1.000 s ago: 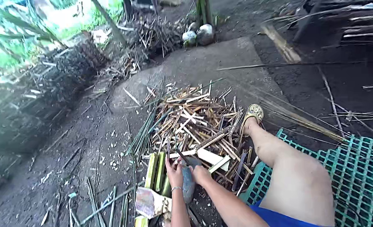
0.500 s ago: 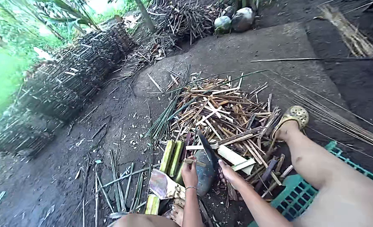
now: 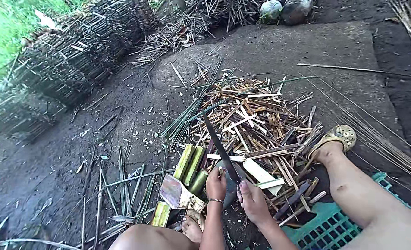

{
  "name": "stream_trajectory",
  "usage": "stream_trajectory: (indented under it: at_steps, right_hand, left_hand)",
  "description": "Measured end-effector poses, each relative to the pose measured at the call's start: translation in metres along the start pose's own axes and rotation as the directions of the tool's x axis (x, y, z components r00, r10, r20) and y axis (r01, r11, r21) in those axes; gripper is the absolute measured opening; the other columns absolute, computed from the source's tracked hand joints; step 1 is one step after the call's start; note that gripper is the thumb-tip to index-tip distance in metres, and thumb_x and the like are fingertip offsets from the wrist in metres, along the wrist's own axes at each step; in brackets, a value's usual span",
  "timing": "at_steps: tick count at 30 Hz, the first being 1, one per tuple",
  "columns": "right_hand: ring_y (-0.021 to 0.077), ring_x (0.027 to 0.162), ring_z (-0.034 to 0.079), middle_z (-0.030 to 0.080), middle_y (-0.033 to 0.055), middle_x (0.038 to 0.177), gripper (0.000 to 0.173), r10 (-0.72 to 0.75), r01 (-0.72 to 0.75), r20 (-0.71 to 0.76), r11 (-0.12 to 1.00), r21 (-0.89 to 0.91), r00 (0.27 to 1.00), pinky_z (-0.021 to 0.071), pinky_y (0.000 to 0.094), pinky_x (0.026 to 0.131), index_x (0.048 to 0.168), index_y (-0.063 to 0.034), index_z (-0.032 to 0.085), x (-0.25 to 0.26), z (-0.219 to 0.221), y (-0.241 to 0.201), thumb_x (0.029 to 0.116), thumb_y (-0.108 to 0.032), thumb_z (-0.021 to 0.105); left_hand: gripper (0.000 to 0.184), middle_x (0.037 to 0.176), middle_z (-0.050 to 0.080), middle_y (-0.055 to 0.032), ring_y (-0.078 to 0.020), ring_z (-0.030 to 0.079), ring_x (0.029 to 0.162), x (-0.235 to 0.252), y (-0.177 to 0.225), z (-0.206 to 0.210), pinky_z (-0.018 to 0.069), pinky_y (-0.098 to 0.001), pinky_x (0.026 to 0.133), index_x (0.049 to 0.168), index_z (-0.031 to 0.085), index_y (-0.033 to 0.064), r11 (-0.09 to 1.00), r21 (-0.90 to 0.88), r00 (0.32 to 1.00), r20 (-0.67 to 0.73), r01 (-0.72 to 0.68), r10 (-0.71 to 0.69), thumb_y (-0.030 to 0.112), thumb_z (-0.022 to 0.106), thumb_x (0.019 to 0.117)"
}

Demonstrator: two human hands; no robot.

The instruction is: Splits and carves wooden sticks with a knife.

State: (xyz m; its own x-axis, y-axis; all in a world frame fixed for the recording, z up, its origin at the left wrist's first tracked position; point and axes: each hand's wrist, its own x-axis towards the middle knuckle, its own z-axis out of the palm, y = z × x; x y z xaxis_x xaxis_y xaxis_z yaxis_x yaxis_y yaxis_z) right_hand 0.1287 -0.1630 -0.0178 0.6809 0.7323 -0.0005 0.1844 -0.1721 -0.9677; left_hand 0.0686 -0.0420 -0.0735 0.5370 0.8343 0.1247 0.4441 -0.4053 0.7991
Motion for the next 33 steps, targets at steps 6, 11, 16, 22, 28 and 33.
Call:
stream_trajectory:
  at_steps: [6, 11, 16, 22, 28, 33]
  right_hand:
    - [0.0185, 0.055, 0.056, 0.052, 0.0024, 0.059, 0.067, 0.047, -0.048, -0.013, 0.966, -0.253, 0.999, 0.0487, 0.0441, 0.056, 0.089, -0.0042, 0.068, 0.006, 0.005, 0.005, 0.1043, -0.055, 0.027]
    - [0.015, 0.054, 0.055, 0.052, 0.0005, 0.059, 0.062, 0.097, -0.094, 0.005, 0.972, -0.214, 0.995, 0.0489, 0.0401, 0.056, 0.094, -0.0032, 0.069, 0.002, -0.001, 0.003, 0.1054, -0.049, 0.029]
    - [0.0095, 0.049, 0.05, 0.047, -0.0034, 0.056, 0.059, 0.133, -0.136, -0.028, 0.971, -0.195, 0.991, 0.0459, 0.0332, 0.05, 0.086, -0.0058, 0.065, -0.007, -0.009, 0.003, 0.1053, -0.049, 0.031]
    - [0.0054, 0.047, 0.048, 0.047, -0.0059, 0.056, 0.058, 0.081, -0.091, -0.057, 0.974, -0.209, 0.995, 0.0441, 0.0283, 0.048, 0.084, -0.0087, 0.063, -0.007, -0.03, -0.012, 0.1056, -0.052, 0.03]
    - [-0.0014, 0.046, 0.046, 0.046, -0.0089, 0.055, 0.062, -0.104, 0.082, -0.138, 0.984, -0.158, 0.985, 0.0426, 0.0198, 0.045, 0.079, -0.0087, 0.059, -0.005, -0.025, -0.005, 0.107, -0.054, 0.027]
    - [0.0067, 0.048, 0.046, 0.044, -0.0065, 0.056, 0.052, 0.189, -0.196, -0.055, 0.968, -0.16, 0.98, 0.0439, 0.0297, 0.05, 0.079, -0.0097, 0.061, 0.005, -0.02, 0.008, 0.1059, -0.043, 0.031]
  left_hand:
    - [0.016, 0.099, 0.075, -0.0173, -0.0283, 0.074, 0.093, -0.006, -0.002, 0.013, 0.0592, -0.0472, 0.088, 0.102, 0.075, -0.0034, 0.997, -0.051, 0.999, 0.01, -0.051, 0.051, 0.001, 0.066, 0.0908]
    - [0.017, 0.1, 0.075, -0.0173, -0.0292, 0.074, 0.094, -0.007, 0.003, 0.013, 0.0587, -0.0482, 0.088, 0.103, 0.076, -0.003, 0.996, -0.059, 0.997, 0.048, -0.062, 0.065, 0.002, 0.065, 0.0911]
    - [0.017, 0.1, 0.075, -0.0169, -0.0296, 0.074, 0.094, -0.012, 0.01, 0.018, 0.0588, -0.0471, 0.088, 0.103, 0.076, -0.0025, 0.993, -0.089, 0.992, 0.091, -0.079, 0.087, 0.0, 0.065, 0.0899]
    - [0.024, 0.112, 0.075, -0.0183, -0.0328, 0.072, 0.106, -0.005, 0.023, 0.009, 0.0535, -0.0504, 0.098, 0.115, 0.075, -0.0011, 0.997, -0.055, 0.965, 0.252, -0.062, 0.074, 0.004, 0.062, 0.0957]
    - [0.026, 0.114, 0.074, -0.0192, -0.035, 0.071, 0.107, -0.004, 0.027, 0.008, 0.0519, -0.052, 0.1, 0.118, 0.074, -0.0015, 0.998, -0.045, 0.964, 0.26, -0.05, 0.06, 0.003, 0.061, 0.0965]
    - [0.026, 0.111, 0.075, -0.0193, -0.0343, 0.072, 0.105, -0.002, 0.026, 0.007, 0.053, -0.0512, 0.098, 0.117, 0.074, -0.0023, 0.997, -0.063, 0.968, 0.244, -0.048, 0.062, 0.001, 0.06, 0.0953]
